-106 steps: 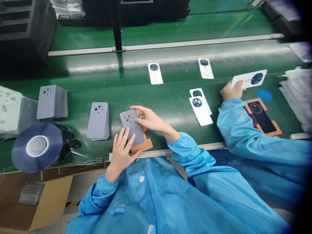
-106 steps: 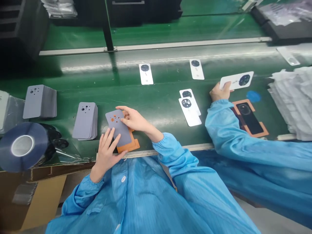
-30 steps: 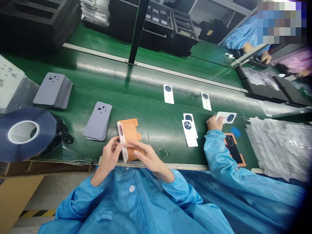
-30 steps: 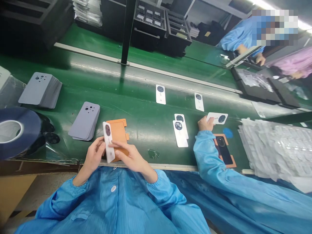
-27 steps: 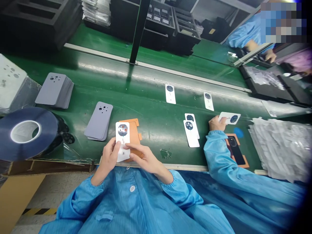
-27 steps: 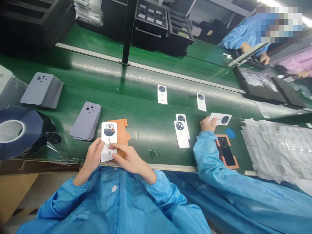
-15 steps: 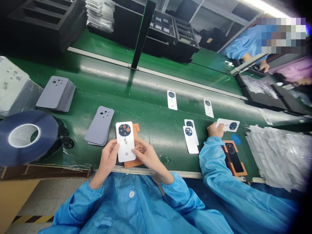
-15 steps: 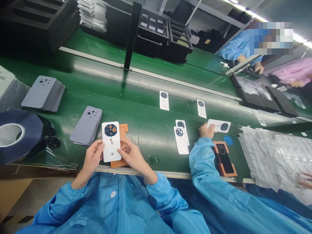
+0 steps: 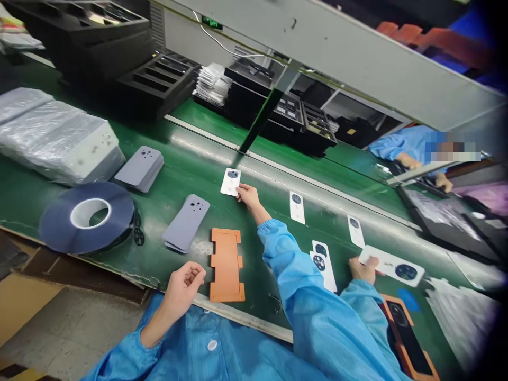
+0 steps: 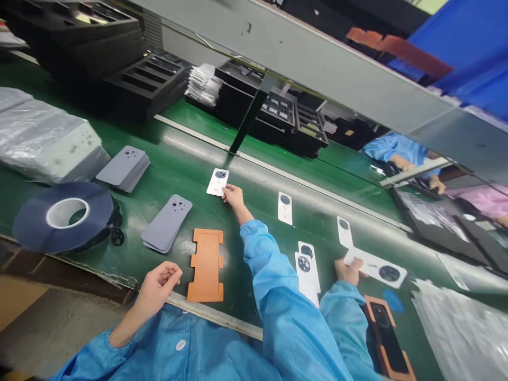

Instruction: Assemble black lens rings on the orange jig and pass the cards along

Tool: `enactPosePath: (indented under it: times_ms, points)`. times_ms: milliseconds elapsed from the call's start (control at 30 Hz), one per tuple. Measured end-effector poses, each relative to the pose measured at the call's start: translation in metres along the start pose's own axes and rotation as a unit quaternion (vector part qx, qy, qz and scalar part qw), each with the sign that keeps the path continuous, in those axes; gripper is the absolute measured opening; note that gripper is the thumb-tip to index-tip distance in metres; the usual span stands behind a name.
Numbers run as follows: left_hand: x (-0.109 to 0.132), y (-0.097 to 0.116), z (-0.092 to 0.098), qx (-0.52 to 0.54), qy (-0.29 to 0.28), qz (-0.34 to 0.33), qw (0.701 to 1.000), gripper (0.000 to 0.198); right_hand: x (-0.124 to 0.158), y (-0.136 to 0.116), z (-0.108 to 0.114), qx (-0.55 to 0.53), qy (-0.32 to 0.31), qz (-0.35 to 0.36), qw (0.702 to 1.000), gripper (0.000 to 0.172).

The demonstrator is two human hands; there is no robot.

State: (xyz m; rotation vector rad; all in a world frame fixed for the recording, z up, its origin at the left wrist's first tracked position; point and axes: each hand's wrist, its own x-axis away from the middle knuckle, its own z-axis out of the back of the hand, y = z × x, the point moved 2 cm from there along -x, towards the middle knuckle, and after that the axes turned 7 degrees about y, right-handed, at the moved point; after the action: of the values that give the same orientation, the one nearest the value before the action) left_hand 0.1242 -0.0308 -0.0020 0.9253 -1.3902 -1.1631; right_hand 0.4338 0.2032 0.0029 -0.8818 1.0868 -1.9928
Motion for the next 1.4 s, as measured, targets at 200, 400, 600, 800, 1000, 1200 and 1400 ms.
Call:
enactPosePath:
  times_ms: [200, 400, 600, 800, 1000, 1200, 1400]
  points:
    - [0.017, 0.009, 0.047, -0.036, 0.177, -0.073, 0.981, 0.03, -0.021, -0.008, -0.009, 0.057, 0.018, -0.026, 0.998, 0.032]
    - [0.011, 0.006, 0.122, -0.129, 0.413, -0.134, 0.892, 0.03, -0.001, -0.013, -0.004, 0.023, 0.054, 0.039, 0.998, 0.025]
    - [-0.007, 0.006, 0.148, -0.298, 0.369, -0.127, 0.871, 0.032, 0.069, -0.034, -0.004, -0.028, 0.025, 0.129, 0.991, 0.036]
    - [-0.01, 0.009, 0.123, -0.253, 0.285, -0.173, 0.908, 0.025, 0.192, -0.048, -0.035, -0.017, -0.193, 0.231, 0.953, 0.034]
    - [-0.001, 0.023, 0.114, -0.303, 0.257, -0.227, 0.889, 0.027, 0.278, -0.053, -0.084, 0.133, -0.364, 0.397, 0.832, 0.043]
    - [0.01, 0.027, 0.118, -0.321, 0.17, -0.244, 0.899, 0.024, 0.295, -0.041, -0.112, 0.246, -0.407, 0.435, 0.765, 0.054]
    - [-0.001, 0.019, 0.123, -0.253, 0.231, -0.223, 0.913, 0.017, 0.289, -0.029, -0.113, 0.154, -0.376, 0.405, 0.819, 0.048]
